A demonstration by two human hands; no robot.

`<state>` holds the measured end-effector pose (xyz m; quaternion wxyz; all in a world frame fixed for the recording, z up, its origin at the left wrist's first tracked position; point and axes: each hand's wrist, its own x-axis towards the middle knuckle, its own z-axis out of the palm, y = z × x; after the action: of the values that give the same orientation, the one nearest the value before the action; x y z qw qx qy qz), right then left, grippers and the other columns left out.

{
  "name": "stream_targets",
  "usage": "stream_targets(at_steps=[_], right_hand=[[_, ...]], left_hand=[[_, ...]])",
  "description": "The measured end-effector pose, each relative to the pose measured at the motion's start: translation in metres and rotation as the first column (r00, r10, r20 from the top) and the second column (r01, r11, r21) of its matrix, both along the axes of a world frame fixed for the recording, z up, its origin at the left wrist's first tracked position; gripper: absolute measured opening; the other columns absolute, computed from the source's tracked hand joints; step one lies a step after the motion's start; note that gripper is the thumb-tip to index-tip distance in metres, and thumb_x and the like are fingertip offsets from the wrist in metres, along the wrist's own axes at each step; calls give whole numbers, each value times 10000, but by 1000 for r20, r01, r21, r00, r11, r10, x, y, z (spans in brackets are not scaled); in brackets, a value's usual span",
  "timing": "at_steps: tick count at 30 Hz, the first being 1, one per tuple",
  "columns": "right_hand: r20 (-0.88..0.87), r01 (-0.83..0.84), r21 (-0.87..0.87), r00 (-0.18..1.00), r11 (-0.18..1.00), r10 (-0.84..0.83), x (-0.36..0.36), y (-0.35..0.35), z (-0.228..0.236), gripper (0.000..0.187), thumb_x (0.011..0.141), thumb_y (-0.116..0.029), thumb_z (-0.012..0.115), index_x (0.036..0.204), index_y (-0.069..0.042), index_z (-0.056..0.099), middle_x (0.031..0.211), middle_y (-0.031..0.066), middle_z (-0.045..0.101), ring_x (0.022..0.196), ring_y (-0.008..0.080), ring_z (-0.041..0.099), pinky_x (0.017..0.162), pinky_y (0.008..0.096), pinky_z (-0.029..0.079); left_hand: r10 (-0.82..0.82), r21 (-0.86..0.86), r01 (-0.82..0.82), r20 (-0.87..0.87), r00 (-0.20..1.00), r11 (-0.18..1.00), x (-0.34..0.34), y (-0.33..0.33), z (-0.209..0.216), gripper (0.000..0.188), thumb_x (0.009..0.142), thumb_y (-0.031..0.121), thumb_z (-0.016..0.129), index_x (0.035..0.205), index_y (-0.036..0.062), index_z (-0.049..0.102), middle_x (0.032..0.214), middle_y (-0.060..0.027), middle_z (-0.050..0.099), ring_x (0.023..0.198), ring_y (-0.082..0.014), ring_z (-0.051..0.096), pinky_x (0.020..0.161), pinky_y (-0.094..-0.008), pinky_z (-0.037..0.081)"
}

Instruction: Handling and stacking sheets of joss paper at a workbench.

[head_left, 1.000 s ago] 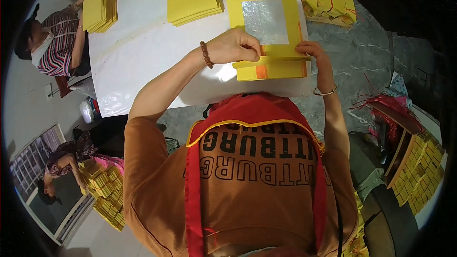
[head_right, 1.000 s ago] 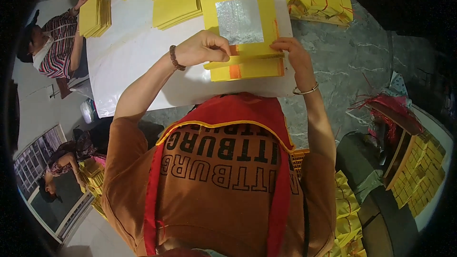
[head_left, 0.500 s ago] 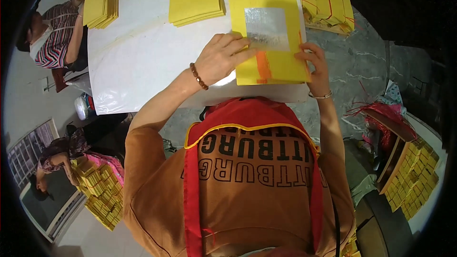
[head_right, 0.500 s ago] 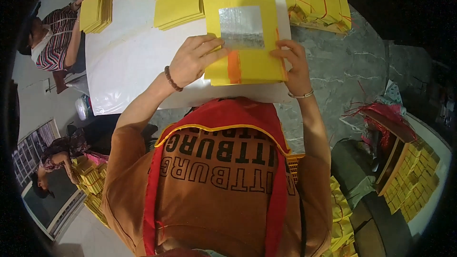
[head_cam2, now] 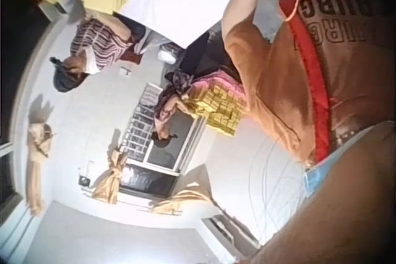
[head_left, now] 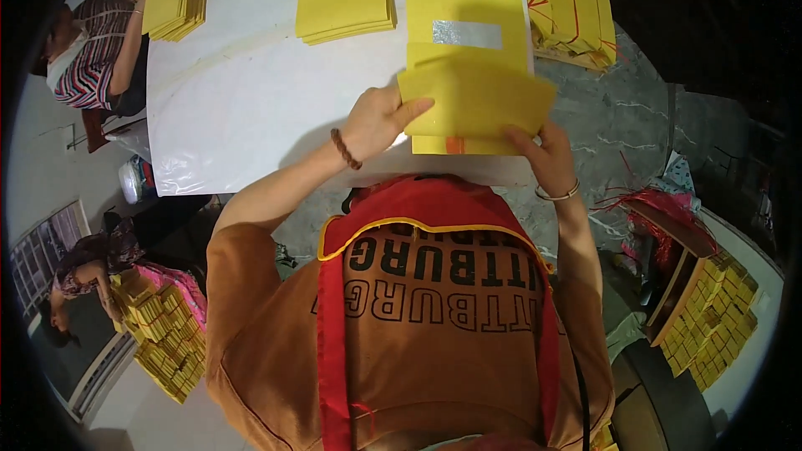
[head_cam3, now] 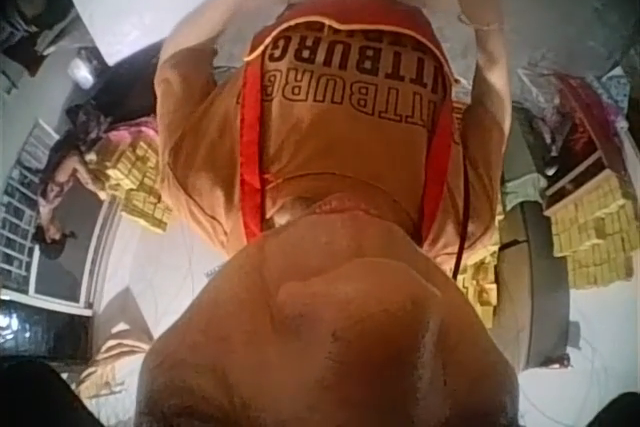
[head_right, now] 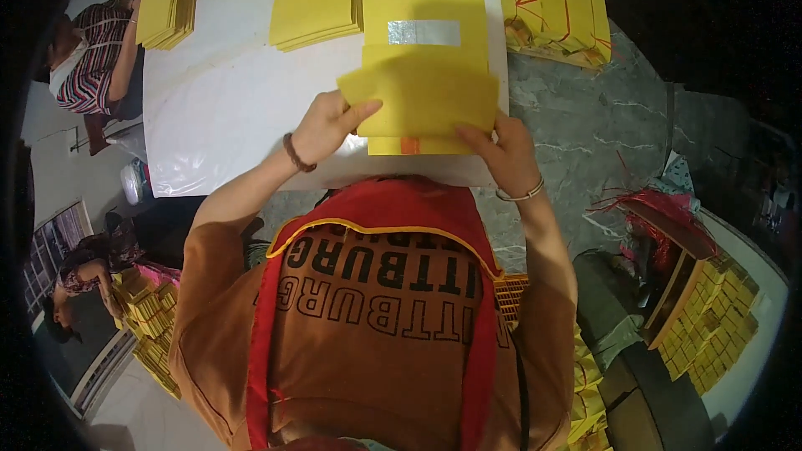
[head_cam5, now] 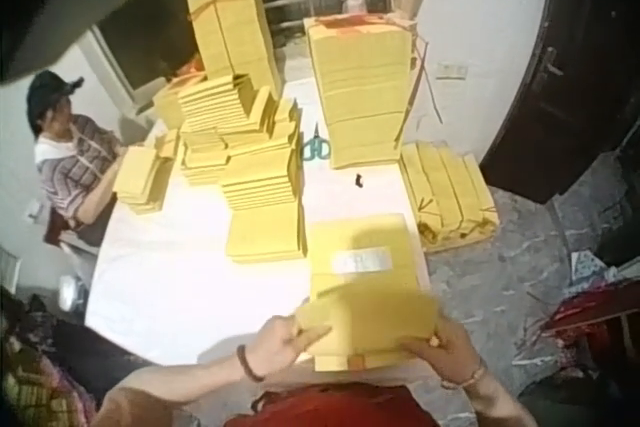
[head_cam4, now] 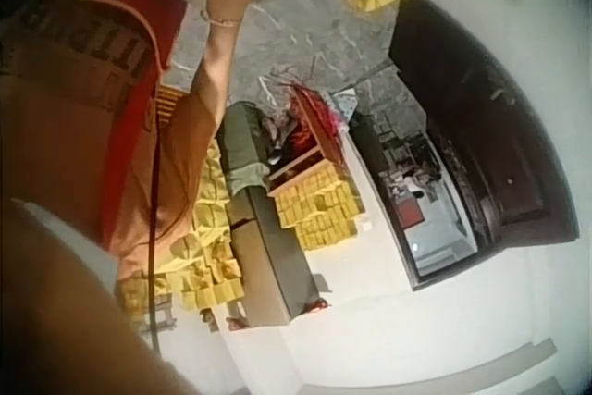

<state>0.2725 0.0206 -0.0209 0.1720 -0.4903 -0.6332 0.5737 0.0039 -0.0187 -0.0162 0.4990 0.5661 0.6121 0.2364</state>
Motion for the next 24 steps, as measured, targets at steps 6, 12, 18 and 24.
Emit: stream_targets(at_steps=[6, 12, 18, 24], right_hand=[[-228, 192, 79, 959, 978, -170, -15, 3, -4, 535, 796, -134, 660, 1280, -27, 457, 971, 72, 636, 806, 93, 591, 673, 235, 456], [-170, 241, 68, 959, 968, -227, -18, 10, -16, 521, 798, -118, 654, 1276, -18, 473, 1054, 103, 621, 842, 89, 571, 721, 227, 458], [-211, 279, 110, 945, 954, -252, -21, 11, -28, 500, 794, -99, 647, 1258, 1, 488, 1097, 122, 612, 913, 106, 568, 781, 228, 454], [-166, 295, 70, 945, 953, -281, -23, 13, -29, 488, 794, -91, 636, 1249, 9, 492, 1085, 142, 623, 915, 124, 587, 780, 243, 463]], left_hand=[[130, -203, -76, 265, 956, 976, 0, 18, -7, 242, 900, 244, 557, 964, 21, 625, 657, 26, 567, 508, -25, 445, 445, -178, 370], [131, -152, -98, 220, 967, 984, 1, 19, -12, 255, 886, 230, 568, 1011, 15, 626, 686, -1, 596, 563, -51, 490, 503, -200, 402], [134, -114, -113, 196, 971, 987, -4, 25, -26, 262, 867, 210, 595, 999, -14, 626, 727, -42, 628, 637, -77, 550, 542, -233, 433], [245, -259, -153, 376, 894, 954, 4, 31, -11, 278, 858, 156, 606, 1079, -7, 562, 776, -34, 628, 611, -56, 541, 500, -213, 424]])
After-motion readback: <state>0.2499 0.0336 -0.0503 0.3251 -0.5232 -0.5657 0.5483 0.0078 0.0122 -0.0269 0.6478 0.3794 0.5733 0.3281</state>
